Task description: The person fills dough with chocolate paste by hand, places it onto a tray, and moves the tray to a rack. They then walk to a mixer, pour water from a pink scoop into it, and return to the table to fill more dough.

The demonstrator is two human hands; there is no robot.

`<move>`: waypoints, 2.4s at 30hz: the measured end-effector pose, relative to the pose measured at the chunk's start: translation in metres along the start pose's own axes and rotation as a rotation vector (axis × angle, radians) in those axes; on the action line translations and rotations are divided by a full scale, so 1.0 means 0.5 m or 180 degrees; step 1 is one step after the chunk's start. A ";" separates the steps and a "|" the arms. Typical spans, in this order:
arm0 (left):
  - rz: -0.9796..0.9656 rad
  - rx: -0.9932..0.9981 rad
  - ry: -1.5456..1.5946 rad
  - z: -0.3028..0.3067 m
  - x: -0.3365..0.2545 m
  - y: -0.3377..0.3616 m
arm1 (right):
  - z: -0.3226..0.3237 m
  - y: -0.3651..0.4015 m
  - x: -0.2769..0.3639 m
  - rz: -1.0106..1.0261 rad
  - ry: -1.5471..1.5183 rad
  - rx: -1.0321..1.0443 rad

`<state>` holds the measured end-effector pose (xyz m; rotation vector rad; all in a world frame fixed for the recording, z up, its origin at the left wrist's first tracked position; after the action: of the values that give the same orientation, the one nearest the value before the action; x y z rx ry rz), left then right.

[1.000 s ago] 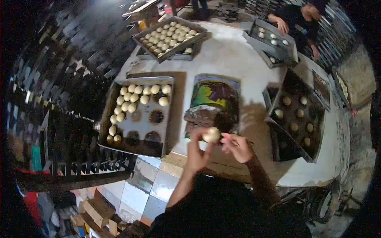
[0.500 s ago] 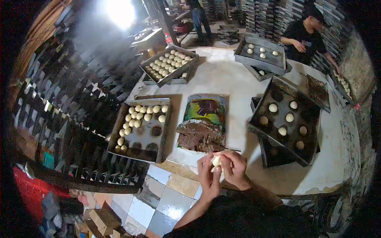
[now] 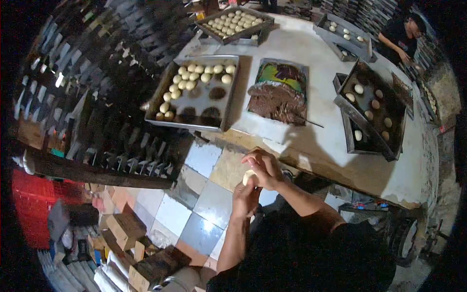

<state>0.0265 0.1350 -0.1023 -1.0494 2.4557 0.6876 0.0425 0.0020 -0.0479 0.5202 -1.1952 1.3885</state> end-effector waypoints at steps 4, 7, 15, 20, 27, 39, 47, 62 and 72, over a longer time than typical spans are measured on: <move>0.0431 -0.0014 0.0694 -0.026 -0.013 -0.013 | 0.062 0.008 -0.124 -0.0877 0.0135 0.0021; 0.0564 0.0068 0.0356 -0.018 -0.015 -0.050 | 0.266 -0.028 -0.284 -0.1101 0.2405 -0.0635; 0.0169 0.0038 -0.0432 -0.032 -0.085 -0.196 | 0.363 -0.041 -0.411 -0.1218 0.3340 0.0633; -0.0366 -0.0117 -0.0667 -0.034 -0.111 -0.276 | 0.371 -0.108 -0.328 -0.1081 0.3043 0.0741; -0.0076 -0.0381 -0.0603 -0.125 -0.042 -0.388 | 0.365 -0.127 -0.441 -0.0748 0.2931 0.1392; 0.1196 0.0044 0.0423 -0.191 0.110 -0.516 | 0.388 -0.071 -0.384 -0.0369 0.1477 0.0446; 0.0135 0.0227 0.0395 -0.176 0.000 -0.467 | 0.398 -0.057 -0.361 0.0322 0.3410 -0.0565; -0.1845 0.0798 -0.0551 -0.182 -0.229 -0.012 | 0.063 -0.108 0.266 0.1607 0.0929 -0.0432; -0.3770 -0.0079 -0.3601 -0.108 -0.228 0.157 | -0.012 -0.005 0.282 0.0748 -0.0022 0.0454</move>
<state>0.0338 0.2149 0.0227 -1.3282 0.6708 0.5899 0.0144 0.0715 0.0715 0.4958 -1.1973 1.6827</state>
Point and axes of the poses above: each hand's wrist, its own y-axis away from the middle knuckle, its own z-axis out of the back of the hand, x = y × z, the point moved 5 cm from there along -y, towards the middle knuckle, and after that the axes turned 7 degrees about y, right-handed, at the moved point
